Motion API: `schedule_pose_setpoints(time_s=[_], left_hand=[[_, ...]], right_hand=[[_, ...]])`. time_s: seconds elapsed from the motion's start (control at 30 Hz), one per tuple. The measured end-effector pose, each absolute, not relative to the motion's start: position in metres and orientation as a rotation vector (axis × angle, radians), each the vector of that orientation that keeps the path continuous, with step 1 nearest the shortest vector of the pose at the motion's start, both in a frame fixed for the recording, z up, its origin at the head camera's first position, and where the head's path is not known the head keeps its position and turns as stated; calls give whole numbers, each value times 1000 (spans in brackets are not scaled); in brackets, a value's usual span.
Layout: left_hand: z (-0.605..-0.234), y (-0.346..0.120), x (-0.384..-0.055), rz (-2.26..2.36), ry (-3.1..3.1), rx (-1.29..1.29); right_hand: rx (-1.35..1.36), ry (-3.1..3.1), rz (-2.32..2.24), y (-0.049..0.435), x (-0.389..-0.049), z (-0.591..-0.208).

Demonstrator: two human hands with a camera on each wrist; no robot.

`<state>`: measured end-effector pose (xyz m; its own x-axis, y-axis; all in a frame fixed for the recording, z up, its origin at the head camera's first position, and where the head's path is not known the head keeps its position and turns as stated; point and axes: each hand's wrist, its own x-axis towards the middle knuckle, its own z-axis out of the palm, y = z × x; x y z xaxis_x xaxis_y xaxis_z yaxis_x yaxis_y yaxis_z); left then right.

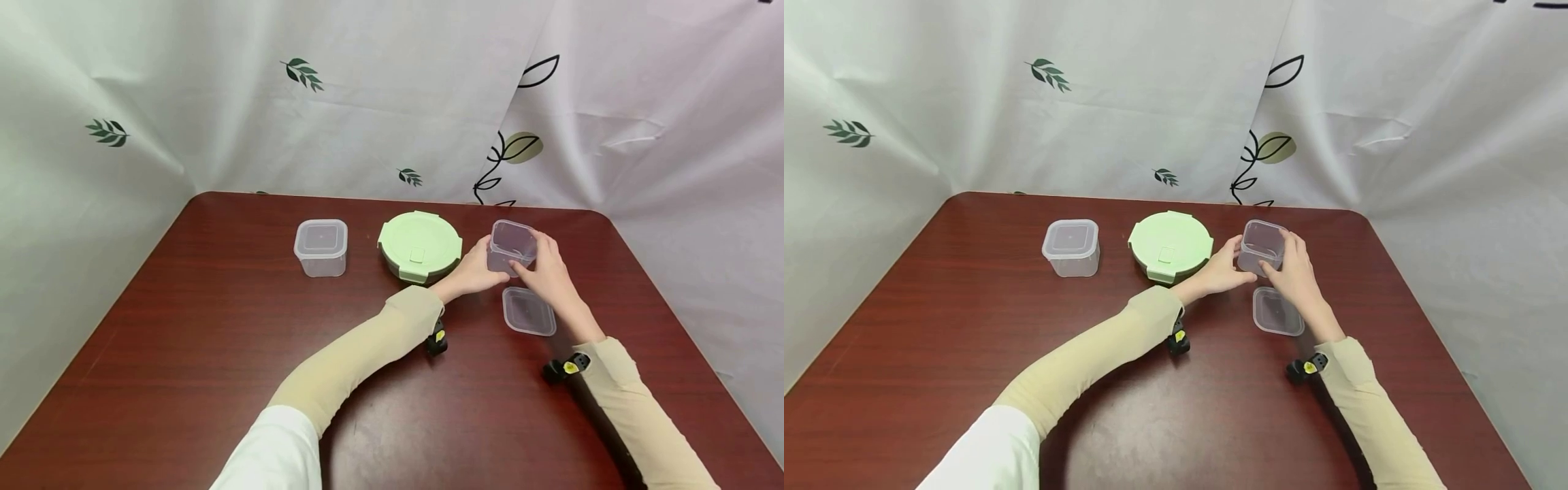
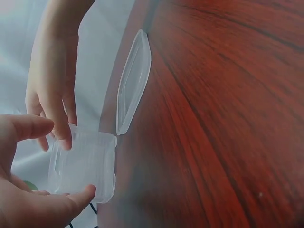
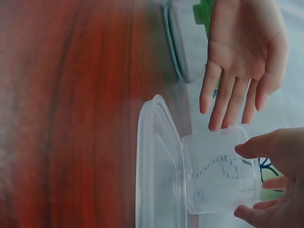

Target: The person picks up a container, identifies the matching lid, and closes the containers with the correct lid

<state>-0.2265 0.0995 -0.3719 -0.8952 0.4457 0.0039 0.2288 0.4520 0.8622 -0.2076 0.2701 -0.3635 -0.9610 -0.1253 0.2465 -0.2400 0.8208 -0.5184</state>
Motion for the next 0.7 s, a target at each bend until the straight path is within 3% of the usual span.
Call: schedule_pose_setpoints(time_s=[0.7], left_hand=[[-372, 94, -218, 1365, 2558, 562]], right_hand=[[431, -2749, 876, 271, -192, -363]])
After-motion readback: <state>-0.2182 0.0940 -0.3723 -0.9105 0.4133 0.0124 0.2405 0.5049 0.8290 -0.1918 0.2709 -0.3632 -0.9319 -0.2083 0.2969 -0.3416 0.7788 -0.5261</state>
